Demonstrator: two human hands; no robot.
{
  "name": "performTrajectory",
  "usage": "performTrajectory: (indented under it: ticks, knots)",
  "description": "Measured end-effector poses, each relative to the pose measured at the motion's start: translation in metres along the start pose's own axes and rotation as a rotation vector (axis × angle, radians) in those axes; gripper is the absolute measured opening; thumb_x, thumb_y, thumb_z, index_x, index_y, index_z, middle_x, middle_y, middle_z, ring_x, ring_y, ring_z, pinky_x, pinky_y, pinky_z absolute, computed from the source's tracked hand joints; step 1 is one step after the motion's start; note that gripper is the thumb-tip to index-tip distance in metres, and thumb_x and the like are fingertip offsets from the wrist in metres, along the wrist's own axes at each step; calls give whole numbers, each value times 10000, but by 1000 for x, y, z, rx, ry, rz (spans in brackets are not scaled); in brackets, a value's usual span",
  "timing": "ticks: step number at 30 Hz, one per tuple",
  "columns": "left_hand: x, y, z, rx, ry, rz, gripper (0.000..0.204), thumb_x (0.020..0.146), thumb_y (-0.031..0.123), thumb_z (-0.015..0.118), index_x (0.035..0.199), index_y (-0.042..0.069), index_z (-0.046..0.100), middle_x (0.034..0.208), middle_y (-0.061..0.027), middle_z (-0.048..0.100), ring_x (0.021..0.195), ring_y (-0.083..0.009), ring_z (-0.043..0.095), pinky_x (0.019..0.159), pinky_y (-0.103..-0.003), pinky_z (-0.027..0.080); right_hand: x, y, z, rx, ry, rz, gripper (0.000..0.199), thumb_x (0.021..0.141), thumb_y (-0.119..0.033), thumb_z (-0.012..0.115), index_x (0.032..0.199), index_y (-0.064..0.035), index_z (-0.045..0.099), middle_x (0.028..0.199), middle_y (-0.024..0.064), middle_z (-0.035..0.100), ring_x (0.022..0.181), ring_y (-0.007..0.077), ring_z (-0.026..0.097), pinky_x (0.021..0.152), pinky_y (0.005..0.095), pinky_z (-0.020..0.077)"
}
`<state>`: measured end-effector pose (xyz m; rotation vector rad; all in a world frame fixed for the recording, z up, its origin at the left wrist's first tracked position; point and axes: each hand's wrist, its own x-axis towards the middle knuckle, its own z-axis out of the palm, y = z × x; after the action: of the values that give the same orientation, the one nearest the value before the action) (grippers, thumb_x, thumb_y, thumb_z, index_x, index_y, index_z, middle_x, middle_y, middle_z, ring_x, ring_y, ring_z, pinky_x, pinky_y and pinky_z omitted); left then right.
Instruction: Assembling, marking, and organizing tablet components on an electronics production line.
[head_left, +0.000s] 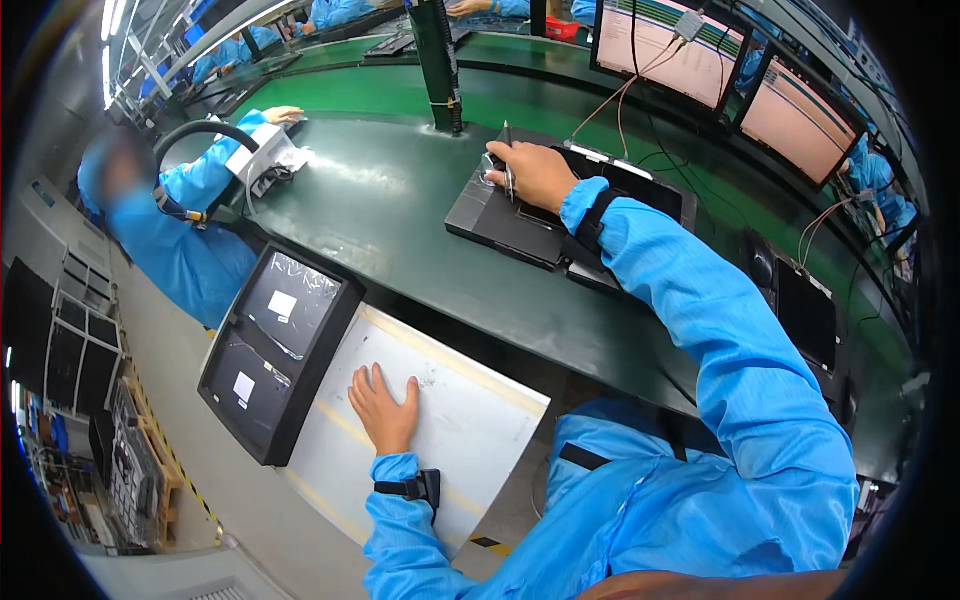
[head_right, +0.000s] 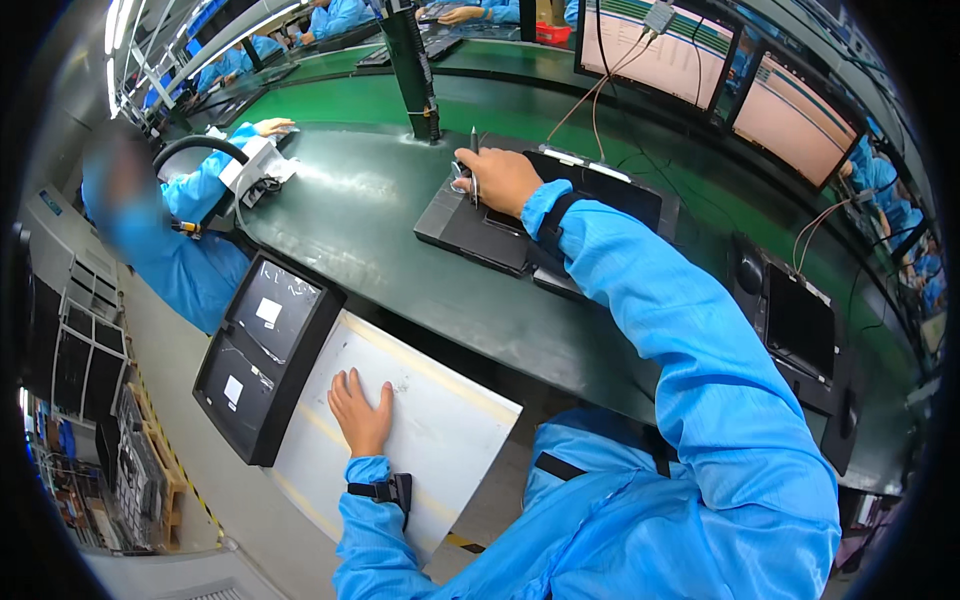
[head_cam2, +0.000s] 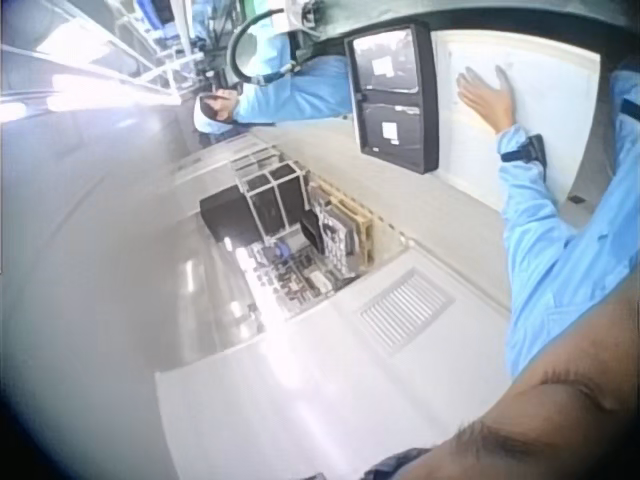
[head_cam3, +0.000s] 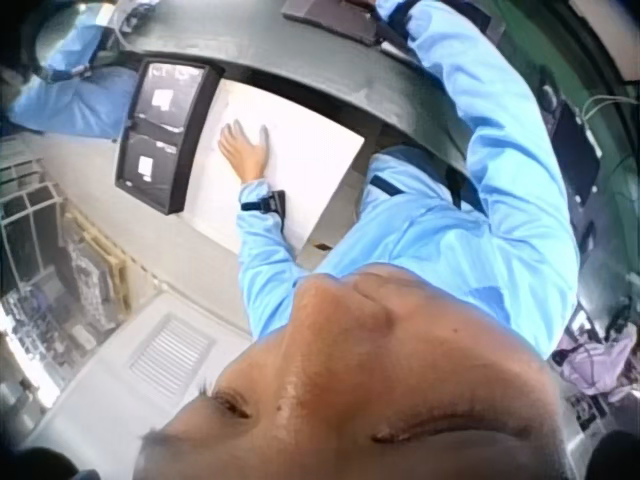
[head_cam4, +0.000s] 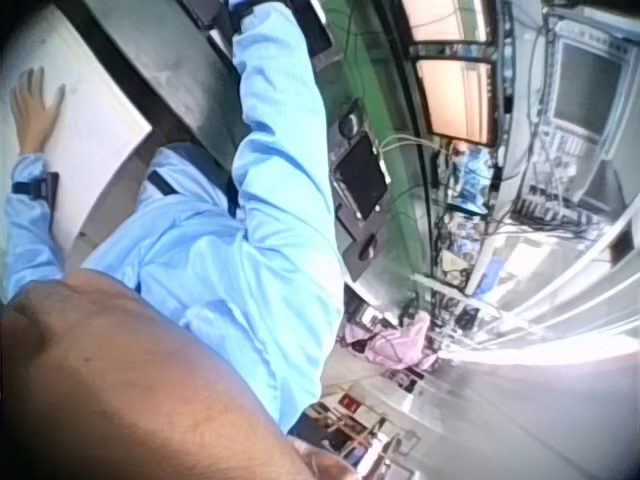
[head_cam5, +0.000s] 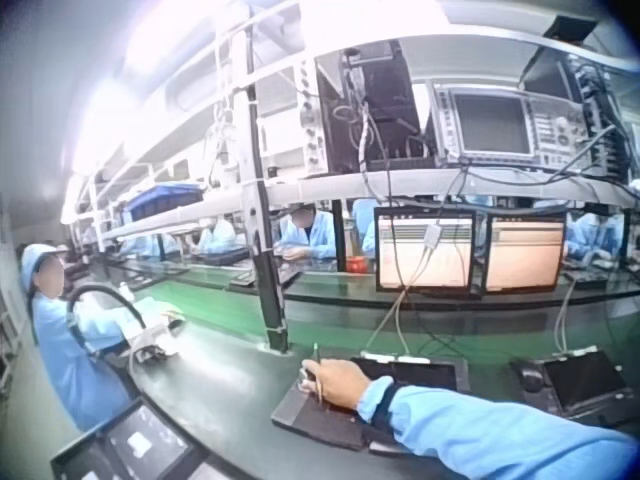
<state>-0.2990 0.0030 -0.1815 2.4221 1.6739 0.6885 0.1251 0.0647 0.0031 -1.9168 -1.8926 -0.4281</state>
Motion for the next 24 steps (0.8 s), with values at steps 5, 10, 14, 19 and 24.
performTrajectory:
  ticks: [5, 10, 14, 19, 24]
  knots:
    - [-1, 0, 0, -4, -11, -14, 695, 895, 407, 687, 1415, -9, 488, 1487, -236, 415, 1442, -401, 314, 1237, -527, 179, -5, 2, 3, 62, 27, -22, 484, 953, -465, 639, 1278, -116, 557, 910, 170, 668, 846, 398, 670, 729, 500, 523]
    - [0, 0, 0, -23, -16, -29, 693, 890, 405, 687, 1411, -10, 495, 1489, -233, 415, 1451, -397, 303, 1242, -525, 172, 0, 0, -1, -13, -15, -47, 474, 953, -455, 645, 1274, -118, 555, 935, 170, 681, 881, 391, 677, 724, 480, 528]
    - [-1, 1, 0, -22, -15, -43, 694, 884, 409, 693, 1404, -11, 503, 1484, -239, 419, 1449, -396, 306, 1241, -526, 173, 0, 1, 2, 48, -14, -24, 489, 954, -466, 638, 1284, -116, 553, 947, 166, 682, 876, 394, 677, 733, 485, 529]
    - [2, 2, 4, -39, -11, -19, 698, 881, 413, 697, 1401, -11, 505, 1481, -241, 422, 1448, -398, 305, 1241, -526, 173, -3, 7, 1, -5, -11, -36, 499, 957, -466, 633, 1302, -115, 548, 964, 162, 686, 874, 398, 681, 748, 489, 532]
    - [-4, 1, 3, -30, -5, -35, 688, 888, 421, 697, 1405, 7, 509, 1487, -229, 414, 1435, -407, 313, 1231, -529, 186, -7, 1, -3, 58, -11, -18, 514, 956, -470, 633, 1311, -106, 555, 983, 172, 694, 892, 398, 682, 756, 489, 531]
